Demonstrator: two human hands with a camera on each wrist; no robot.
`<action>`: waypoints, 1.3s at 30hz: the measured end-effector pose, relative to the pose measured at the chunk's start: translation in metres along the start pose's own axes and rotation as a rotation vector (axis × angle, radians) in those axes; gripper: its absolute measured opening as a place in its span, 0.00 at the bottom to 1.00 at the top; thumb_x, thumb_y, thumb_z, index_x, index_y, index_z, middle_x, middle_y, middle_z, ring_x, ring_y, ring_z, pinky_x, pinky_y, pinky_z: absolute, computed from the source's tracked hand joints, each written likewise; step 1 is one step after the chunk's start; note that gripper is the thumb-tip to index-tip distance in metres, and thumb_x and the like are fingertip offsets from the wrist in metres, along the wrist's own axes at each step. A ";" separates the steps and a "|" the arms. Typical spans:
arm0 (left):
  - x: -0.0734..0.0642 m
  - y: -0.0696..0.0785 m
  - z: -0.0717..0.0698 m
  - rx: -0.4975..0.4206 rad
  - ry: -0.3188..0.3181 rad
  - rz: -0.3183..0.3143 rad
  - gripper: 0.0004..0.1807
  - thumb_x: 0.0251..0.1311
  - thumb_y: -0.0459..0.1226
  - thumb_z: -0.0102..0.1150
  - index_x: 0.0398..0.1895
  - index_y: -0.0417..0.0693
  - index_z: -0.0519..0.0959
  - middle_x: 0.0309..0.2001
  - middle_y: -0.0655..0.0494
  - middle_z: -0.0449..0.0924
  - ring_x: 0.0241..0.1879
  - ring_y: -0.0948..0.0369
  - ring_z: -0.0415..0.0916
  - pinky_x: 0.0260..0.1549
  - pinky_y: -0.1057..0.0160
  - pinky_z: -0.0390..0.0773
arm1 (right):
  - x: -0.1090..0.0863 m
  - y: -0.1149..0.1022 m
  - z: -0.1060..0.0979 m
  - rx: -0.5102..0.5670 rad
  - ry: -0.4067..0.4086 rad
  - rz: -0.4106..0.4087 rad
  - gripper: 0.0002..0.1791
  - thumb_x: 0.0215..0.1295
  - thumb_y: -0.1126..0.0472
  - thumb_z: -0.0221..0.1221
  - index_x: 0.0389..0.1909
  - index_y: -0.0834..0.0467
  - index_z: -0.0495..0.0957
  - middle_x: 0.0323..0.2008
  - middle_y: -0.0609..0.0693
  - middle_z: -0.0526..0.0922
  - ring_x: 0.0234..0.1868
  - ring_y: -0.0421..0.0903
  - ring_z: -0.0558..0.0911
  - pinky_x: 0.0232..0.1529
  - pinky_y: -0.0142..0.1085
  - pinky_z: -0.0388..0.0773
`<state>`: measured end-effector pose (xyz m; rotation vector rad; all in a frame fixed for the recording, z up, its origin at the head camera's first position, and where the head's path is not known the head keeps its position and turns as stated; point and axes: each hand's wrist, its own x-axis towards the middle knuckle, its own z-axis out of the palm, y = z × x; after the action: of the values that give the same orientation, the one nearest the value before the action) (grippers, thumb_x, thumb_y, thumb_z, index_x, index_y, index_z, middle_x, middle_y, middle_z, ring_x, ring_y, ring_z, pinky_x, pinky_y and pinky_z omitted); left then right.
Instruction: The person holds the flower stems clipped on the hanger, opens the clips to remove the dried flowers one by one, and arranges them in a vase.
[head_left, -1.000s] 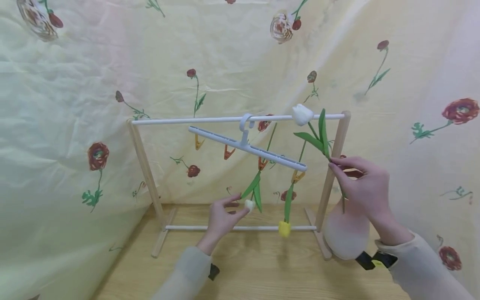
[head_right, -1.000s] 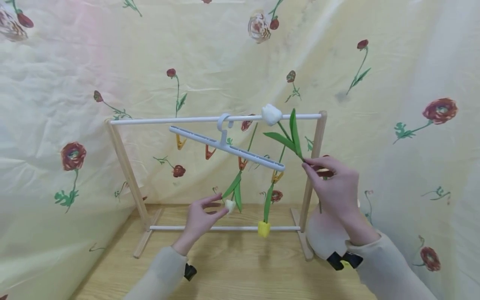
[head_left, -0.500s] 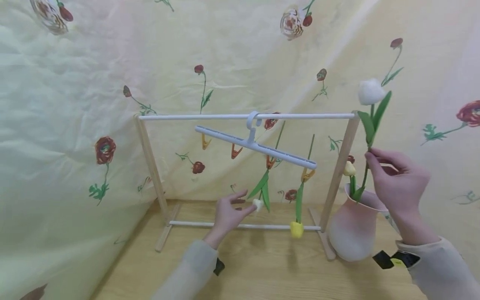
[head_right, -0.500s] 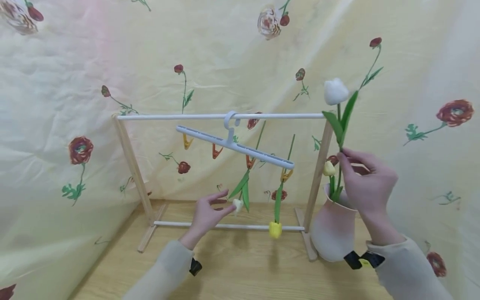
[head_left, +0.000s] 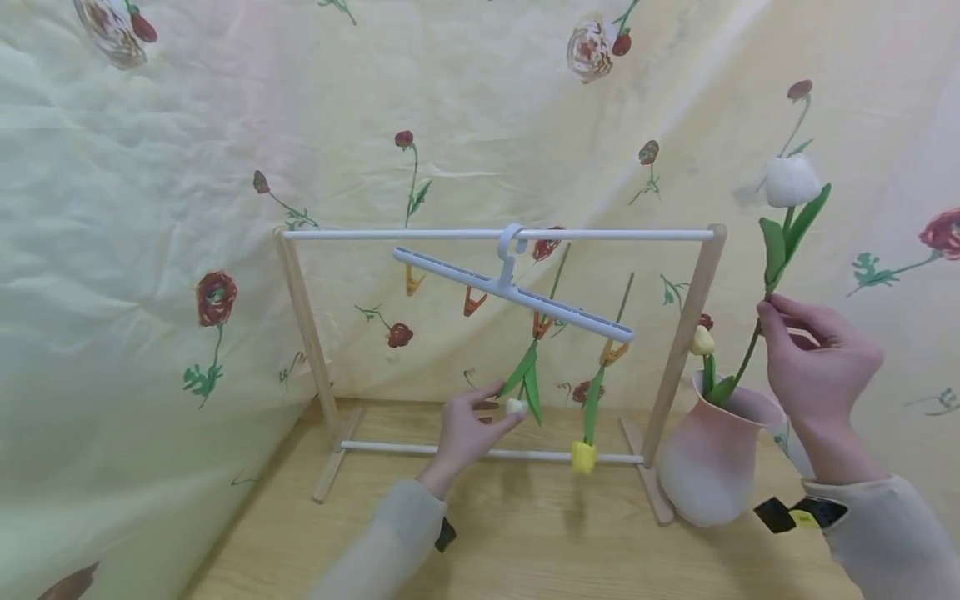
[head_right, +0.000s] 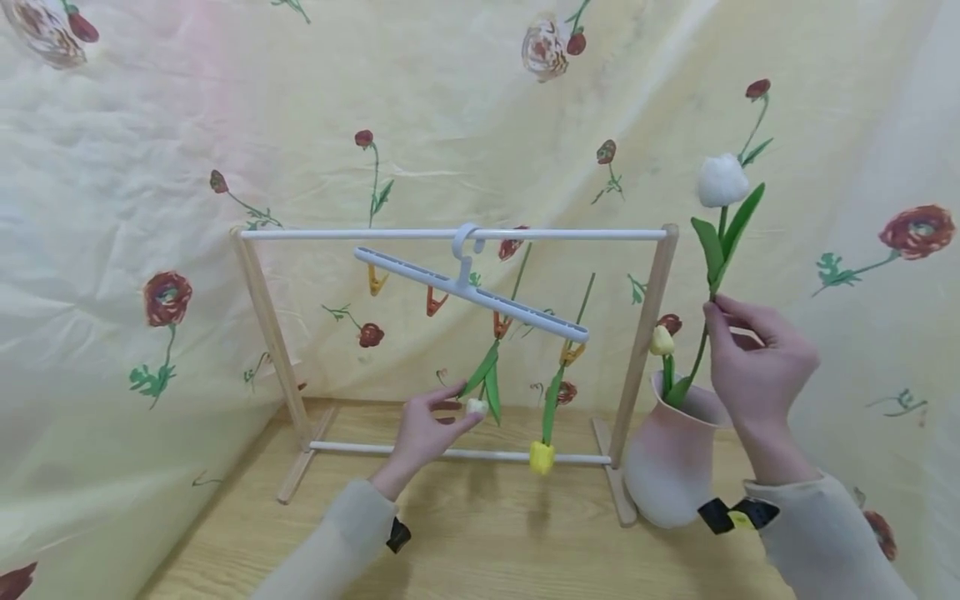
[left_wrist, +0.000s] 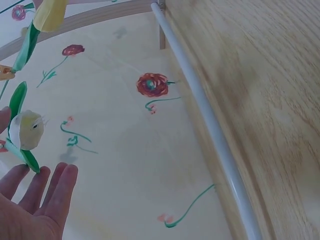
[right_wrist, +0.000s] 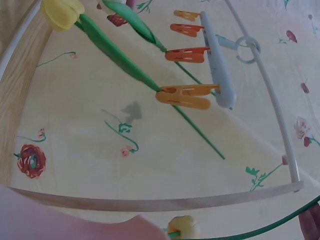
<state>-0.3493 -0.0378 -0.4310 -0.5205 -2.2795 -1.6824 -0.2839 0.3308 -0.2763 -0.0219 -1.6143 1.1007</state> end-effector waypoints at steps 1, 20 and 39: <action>0.000 -0.001 -0.001 0.001 0.002 -0.003 0.33 0.58 0.47 0.80 0.67 0.51 0.82 0.67 0.50 0.84 0.56 0.50 0.87 0.47 0.62 0.90 | 0.000 -0.001 0.002 -0.001 0.001 -0.001 0.11 0.65 0.64 0.72 0.46 0.63 0.91 0.33 0.18 0.86 0.34 0.21 0.84 0.38 0.12 0.78; 0.000 -0.003 0.012 -0.145 -0.004 -0.075 0.34 0.58 0.41 0.80 0.68 0.44 0.81 0.53 0.45 0.90 0.44 0.57 0.91 0.41 0.63 0.91 | -0.007 0.055 -0.016 -0.183 -0.117 0.055 0.16 0.67 0.60 0.69 0.50 0.65 0.90 0.29 0.09 0.78 0.31 0.12 0.78 0.36 0.07 0.71; 0.015 0.008 0.011 -0.143 0.000 -0.121 0.35 0.64 0.49 0.75 0.73 0.51 0.77 0.60 0.48 0.86 0.53 0.57 0.87 0.49 0.64 0.89 | -0.019 0.073 -0.014 -0.305 -0.271 0.048 0.18 0.69 0.61 0.66 0.58 0.63 0.86 0.30 0.06 0.72 0.32 0.09 0.74 0.35 0.06 0.70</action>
<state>-0.3597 -0.0228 -0.4214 -0.4193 -2.2432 -1.9131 -0.3030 0.3704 -0.3384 -0.1181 -2.0241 0.9127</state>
